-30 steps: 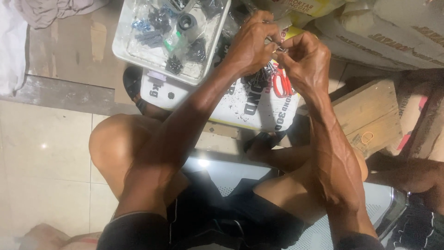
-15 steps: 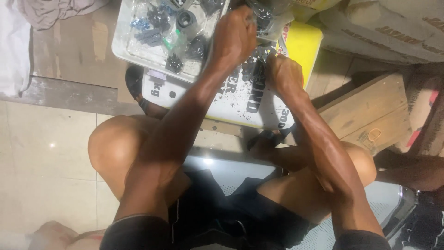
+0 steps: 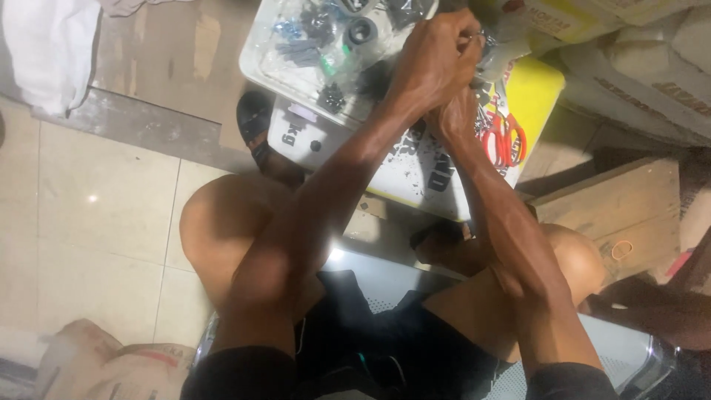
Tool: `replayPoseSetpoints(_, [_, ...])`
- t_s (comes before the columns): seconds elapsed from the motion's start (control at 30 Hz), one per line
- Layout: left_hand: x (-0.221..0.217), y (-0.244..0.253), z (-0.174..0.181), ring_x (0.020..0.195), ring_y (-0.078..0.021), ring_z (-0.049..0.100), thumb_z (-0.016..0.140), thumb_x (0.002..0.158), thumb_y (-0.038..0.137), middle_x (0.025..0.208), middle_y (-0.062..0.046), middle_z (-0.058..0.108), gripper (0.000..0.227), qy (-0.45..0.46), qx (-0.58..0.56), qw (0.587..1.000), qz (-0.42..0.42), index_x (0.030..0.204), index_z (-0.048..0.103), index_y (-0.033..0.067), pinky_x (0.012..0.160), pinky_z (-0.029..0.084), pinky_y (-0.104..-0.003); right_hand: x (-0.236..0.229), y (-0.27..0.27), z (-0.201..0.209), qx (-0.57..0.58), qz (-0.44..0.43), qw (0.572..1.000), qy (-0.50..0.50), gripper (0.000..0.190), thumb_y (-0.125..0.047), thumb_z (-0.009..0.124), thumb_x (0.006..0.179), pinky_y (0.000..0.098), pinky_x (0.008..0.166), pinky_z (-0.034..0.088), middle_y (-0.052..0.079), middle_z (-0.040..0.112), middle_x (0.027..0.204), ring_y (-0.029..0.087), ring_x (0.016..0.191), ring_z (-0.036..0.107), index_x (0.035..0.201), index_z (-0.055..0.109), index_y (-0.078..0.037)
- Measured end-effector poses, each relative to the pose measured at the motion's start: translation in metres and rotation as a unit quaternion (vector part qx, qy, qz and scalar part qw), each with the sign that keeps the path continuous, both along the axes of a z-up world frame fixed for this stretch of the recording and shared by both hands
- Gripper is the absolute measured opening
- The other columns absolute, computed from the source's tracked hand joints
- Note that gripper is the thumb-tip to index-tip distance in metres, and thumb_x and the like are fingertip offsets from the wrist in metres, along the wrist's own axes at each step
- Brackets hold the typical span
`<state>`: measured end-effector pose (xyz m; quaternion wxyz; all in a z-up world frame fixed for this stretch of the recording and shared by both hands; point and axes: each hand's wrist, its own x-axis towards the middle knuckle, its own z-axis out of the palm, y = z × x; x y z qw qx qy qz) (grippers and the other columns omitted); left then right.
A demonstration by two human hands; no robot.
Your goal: Sorting small black plastic parts from a pile into a white plastic tray.
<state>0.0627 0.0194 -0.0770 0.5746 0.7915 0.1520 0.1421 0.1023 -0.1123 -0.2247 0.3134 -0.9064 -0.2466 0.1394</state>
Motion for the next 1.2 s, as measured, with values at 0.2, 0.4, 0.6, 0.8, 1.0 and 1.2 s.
replayPoseSetpoints(0.2, [0.005, 0.004, -0.01, 0.056, -0.0199, 0.069, 0.063, 0.081, 0.015, 0.061, 0.0, 0.071, 0.01, -0.041, 0.051, 0.997, 0.036, 0.071, 0.062, 0.0151, 0.051, 0.049, -0.038, 0.01, -0.017, 0.028, -0.11, 0.026, 0.993, 0.03, 0.021, -0.009, 0.068, 0.091, 0.0361, 0.046, 0.048, 0.008, 0.066, 0.062, 0.022, 0.048, 0.058, 0.07, 0.064, -0.01])
replayPoseSetpoints(0.4, [0.013, -0.011, -0.015, 0.11, -0.03, 0.075, 0.056, 0.094, 0.019, 0.12, -0.016, 0.076, 0.029, 0.0, 0.018, 0.991, -0.129, 0.113, 0.072, 0.0039, 0.094, 0.058, -0.042, 0.015, -0.056, 0.183, 0.251, -0.103, 0.904, 0.331, 0.021, -0.002, 0.062, 0.099, 0.0222, 0.069, 0.047, -0.005, 0.065, 0.084, 0.005, 0.072, 0.053, 0.088, 0.068, -0.018])
replayPoseSetpoints(0.6, [0.009, -0.021, 0.015, 0.07, -0.0093, 0.063, 0.058, 0.09, 0.017, 0.076, 0.006, 0.069, 0.016, -0.073, -0.068, 0.975, -0.201, 0.078, 0.067, 0.0168, 0.064, 0.049, -0.027, 0.018, -0.077, 0.202, 0.382, -0.08, 0.848, 0.36, 0.015, -0.008, 0.051, 0.092, 0.0231, 0.068, 0.047, -0.002, 0.062, 0.083, 0.007, 0.068, 0.052, 0.093, 0.066, -0.013])
replayPoseSetpoints(0.8, [0.009, -0.017, 0.009, 0.083, -0.014, 0.072, 0.061, 0.096, 0.012, 0.093, -0.002, 0.074, 0.01, 0.008, -0.035, 0.977, -0.21, 0.092, 0.069, 0.0148, 0.079, 0.062, -0.029, 0.022, -0.079, 0.195, 0.311, -0.12, 0.919, 0.21, 0.01, -0.015, 0.063, 0.104, 0.0219, 0.069, 0.049, -0.003, 0.069, 0.096, 0.005, 0.08, 0.057, 0.099, 0.071, -0.017])
replayPoseSetpoints(1.0, [0.016, -0.019, -0.017, 0.064, -0.0095, 0.065, 0.059, 0.088, 0.002, 0.073, 0.003, 0.068, 0.021, -0.005, 0.051, 0.985, -0.163, 0.074, 0.06, 0.0179, 0.06, 0.059, -0.026, 0.022, -0.077, 0.191, 0.235, -0.003, 0.971, 0.044, 0.008, 0.001, 0.06, 0.104, 0.0233, 0.064, 0.056, 0.01, 0.071, 0.104, 0.013, 0.071, 0.062, 0.108, 0.067, -0.002])
replayPoseSetpoints(1.2, [0.019, -0.023, -0.029, 0.06, -0.0093, 0.065, 0.055, 0.089, -0.003, 0.066, 0.007, 0.062, 0.031, 0.012, 0.072, 0.984, -0.163, 0.069, 0.054, 0.0195, 0.059, 0.061, -0.026, 0.025, -0.076, 0.184, 0.249, 0.018, 0.964, 0.087, 0.014, 0.013, 0.058, 0.104, 0.0249, 0.065, 0.059, 0.012, 0.069, 0.099, 0.016, 0.073, 0.063, 0.106, 0.063, 0.001])
